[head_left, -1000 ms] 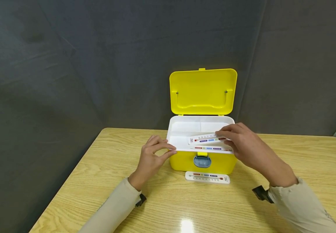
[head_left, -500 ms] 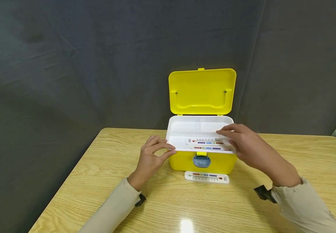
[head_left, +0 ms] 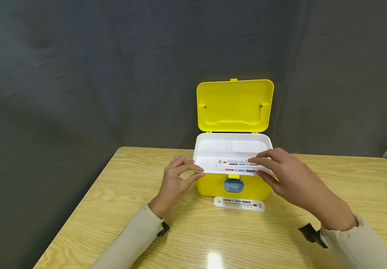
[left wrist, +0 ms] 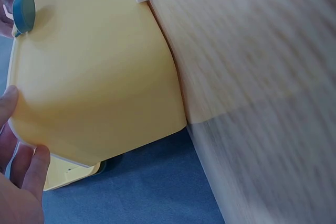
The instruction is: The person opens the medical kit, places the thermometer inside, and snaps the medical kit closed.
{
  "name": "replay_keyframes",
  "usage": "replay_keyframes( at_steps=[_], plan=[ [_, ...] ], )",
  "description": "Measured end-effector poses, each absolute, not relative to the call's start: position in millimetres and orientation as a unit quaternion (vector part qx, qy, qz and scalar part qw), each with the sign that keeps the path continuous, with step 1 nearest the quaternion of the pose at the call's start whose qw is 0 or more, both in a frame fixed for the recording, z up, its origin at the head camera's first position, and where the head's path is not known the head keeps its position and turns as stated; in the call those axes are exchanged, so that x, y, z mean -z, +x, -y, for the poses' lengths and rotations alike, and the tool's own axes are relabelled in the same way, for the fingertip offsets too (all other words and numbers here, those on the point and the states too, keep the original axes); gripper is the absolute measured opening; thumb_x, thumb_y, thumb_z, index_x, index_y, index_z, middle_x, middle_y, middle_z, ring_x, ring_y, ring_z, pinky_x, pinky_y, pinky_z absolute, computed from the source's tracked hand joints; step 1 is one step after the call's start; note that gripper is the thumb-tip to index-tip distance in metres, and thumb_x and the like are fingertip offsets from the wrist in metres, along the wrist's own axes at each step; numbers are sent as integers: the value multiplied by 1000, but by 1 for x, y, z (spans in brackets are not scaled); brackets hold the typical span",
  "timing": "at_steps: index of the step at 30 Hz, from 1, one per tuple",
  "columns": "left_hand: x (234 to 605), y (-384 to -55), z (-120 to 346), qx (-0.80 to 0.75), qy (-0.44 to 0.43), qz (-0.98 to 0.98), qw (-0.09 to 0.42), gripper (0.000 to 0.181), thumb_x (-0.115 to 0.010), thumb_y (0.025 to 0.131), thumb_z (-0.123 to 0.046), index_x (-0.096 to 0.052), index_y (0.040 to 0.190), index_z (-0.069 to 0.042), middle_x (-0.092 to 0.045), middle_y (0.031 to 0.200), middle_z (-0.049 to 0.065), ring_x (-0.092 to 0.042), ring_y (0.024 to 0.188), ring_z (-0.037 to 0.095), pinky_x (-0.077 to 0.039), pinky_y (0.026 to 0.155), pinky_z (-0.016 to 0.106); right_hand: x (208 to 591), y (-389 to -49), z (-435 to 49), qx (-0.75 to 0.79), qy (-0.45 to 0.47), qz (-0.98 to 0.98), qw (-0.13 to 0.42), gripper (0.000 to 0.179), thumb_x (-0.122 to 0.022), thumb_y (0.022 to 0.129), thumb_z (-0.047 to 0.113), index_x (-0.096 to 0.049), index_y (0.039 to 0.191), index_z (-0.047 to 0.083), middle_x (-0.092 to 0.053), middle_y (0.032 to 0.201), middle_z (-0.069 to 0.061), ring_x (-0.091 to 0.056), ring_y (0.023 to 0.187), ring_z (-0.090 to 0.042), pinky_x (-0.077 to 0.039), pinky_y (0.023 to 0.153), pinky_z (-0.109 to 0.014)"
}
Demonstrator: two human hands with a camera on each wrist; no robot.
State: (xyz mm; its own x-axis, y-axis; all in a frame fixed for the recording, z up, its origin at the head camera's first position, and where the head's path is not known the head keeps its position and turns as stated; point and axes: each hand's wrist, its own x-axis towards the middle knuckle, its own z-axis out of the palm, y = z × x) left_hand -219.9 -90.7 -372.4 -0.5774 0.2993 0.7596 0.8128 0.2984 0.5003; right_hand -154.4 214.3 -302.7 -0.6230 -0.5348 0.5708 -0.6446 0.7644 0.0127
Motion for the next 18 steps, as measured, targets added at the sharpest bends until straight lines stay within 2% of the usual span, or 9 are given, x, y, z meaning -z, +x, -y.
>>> replay_keyframes(
  at_steps=[2, 3, 6, 8, 10, 11, 15, 16, 18],
  plan=[
    [372, -220, 91, 462, -368, 757, 279, 10, -84, 78, -10, -80, 87, -11, -61, 79, 10, -60, 93, 20, -53, 97, 33, 305, -151, -212, -100, 343, 887, 293, 47, -87, 69, 3, -73, 113, 12, -68, 107, -5, -63, 93, -21, -57, 73, -39],
    [372, -221, 91, 461, -369, 756, 281, 10, -84, 78, -10, -80, 87, -11, -61, 79, 9, -60, 92, 19, -53, 96, 33, 307, -149, -211, -102, 350, 883, 297, 44, -86, 71, 4, -73, 113, 13, -68, 107, -5, -63, 93, -21, -57, 74, -39],
    [373, -222, 90, 455, -378, 752, 292, 10, -84, 78, -10, -80, 87, -11, -62, 78, 8, -61, 90, 19, -54, 95, 31, 311, -142, -210, -104, 369, 873, 302, 22, -71, 94, 23, -72, 114, 15, -68, 107, -1, -64, 95, -19, -58, 77, -39],
    [373, -223, 90, 448, -389, 746, 304, 10, -84, 78, -8, -80, 87, -11, -63, 79, 6, -61, 89, 19, -54, 93, 31, 314, -136, -210, -102, 381, 867, 305, 31, -49, 105, 35, -72, 115, 16, -67, 107, 2, -63, 95, -17, -58, 78, -38],
    [373, -224, 91, 438, -402, 738, 319, 11, -84, 77, -6, -80, 87, -10, -64, 79, 4, -61, 88, 19, -54, 90, 31, 318, -130, -209, -96, 396, 861, 304, 51, -28, 107, 43, -72, 114, 17, -66, 105, 4, -63, 94, -15, -57, 77, -35],
    [373, -225, 91, 433, -408, 735, 325, 12, -84, 77, -5, -80, 88, -10, -64, 80, 3, -61, 87, 19, -54, 89, 31, 321, -127, -208, -91, 402, 860, 301, 55, -24, 107, 44, -72, 113, 18, -66, 104, 6, -62, 93, -13, -57, 77, -33],
    [374, -225, 92, 423, -424, 725, 340, 15, -84, 75, -2, -80, 88, -9, -66, 83, 3, -60, 87, 18, -53, 86, 28, 331, -118, -207, -71, 432, 858, 268, 53, -24, 107, 44, -72, 110, 21, -65, 102, 11, -59, 91, -7, -56, 76, -27],
    [374, -225, 93, 421, -427, 723, 342, 15, -84, 75, -2, -80, 88, -8, -67, 85, 3, -60, 87, 18, -53, 85, 27, 333, -118, -207, -68, 436, 860, 257, 49, -28, 107, 44, -72, 110, 21, -65, 102, 11, -58, 90, -6, -56, 75, -25],
    [374, -225, 93, 418, -431, 720, 348, 16, -85, 74, -1, -80, 88, -8, -67, 87, 3, -59, 88, 18, -52, 82, 27, 337, -118, -207, -66, 442, 863, 236, 30, -48, 105, 38, -72, 110, 21, -65, 102, 11, -58, 90, -6, -56, 74, -25]
  ],
)
